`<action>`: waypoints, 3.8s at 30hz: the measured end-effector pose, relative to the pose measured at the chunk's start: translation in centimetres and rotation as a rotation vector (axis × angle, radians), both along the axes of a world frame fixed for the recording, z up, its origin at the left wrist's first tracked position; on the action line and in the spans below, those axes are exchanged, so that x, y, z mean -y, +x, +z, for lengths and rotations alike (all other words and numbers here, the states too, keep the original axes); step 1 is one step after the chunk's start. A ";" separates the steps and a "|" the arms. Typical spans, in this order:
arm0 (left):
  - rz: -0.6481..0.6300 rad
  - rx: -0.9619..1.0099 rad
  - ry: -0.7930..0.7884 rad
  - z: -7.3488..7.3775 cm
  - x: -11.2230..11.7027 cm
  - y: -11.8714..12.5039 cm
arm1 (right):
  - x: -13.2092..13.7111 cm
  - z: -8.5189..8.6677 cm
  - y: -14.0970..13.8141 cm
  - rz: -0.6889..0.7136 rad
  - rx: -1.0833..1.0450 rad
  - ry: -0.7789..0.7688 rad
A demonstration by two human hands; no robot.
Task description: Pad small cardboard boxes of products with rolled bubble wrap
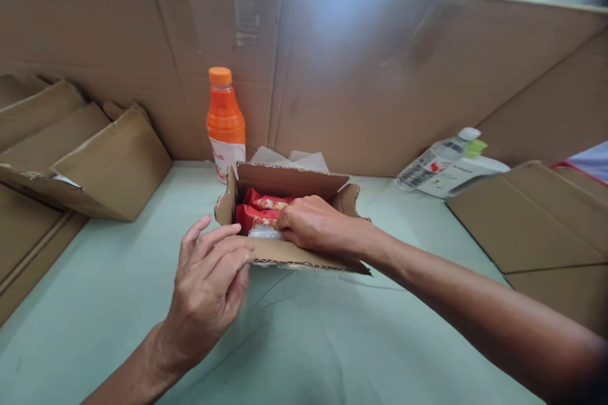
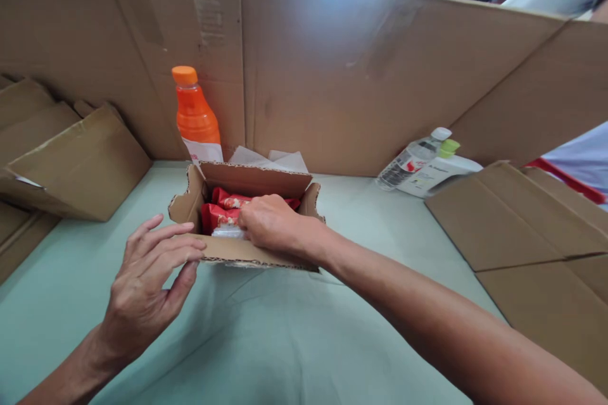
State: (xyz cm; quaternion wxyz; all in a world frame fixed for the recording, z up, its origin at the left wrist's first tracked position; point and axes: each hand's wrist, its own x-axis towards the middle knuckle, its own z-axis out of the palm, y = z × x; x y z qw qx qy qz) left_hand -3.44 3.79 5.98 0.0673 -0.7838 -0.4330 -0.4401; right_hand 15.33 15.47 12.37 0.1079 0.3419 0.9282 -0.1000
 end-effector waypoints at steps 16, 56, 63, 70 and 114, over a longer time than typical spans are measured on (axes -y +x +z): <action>0.030 0.883 -0.787 -6.8 -2.2 -1.0 | 8.3 -11.2 7.9 -0.786 -0.993 0.078; -0.719 0.952 -1.238 -10.6 -1.6 35.5 | 23.1 -19.5 26.9 -1.390 -1.410 0.557; -0.801 0.869 -1.320 -11.0 -7.5 41.8 | 15.7 -19.5 32.2 -1.304 -1.303 0.530; -0.865 0.757 -1.315 -11.0 -12.7 45.2 | 11.5 -21.6 34.9 -1.338 -1.282 0.528; 0.880 0.086 -0.212 1.9 -8.1 -22.2 | -2.5 -16.2 0.9 -0.219 -0.372 0.431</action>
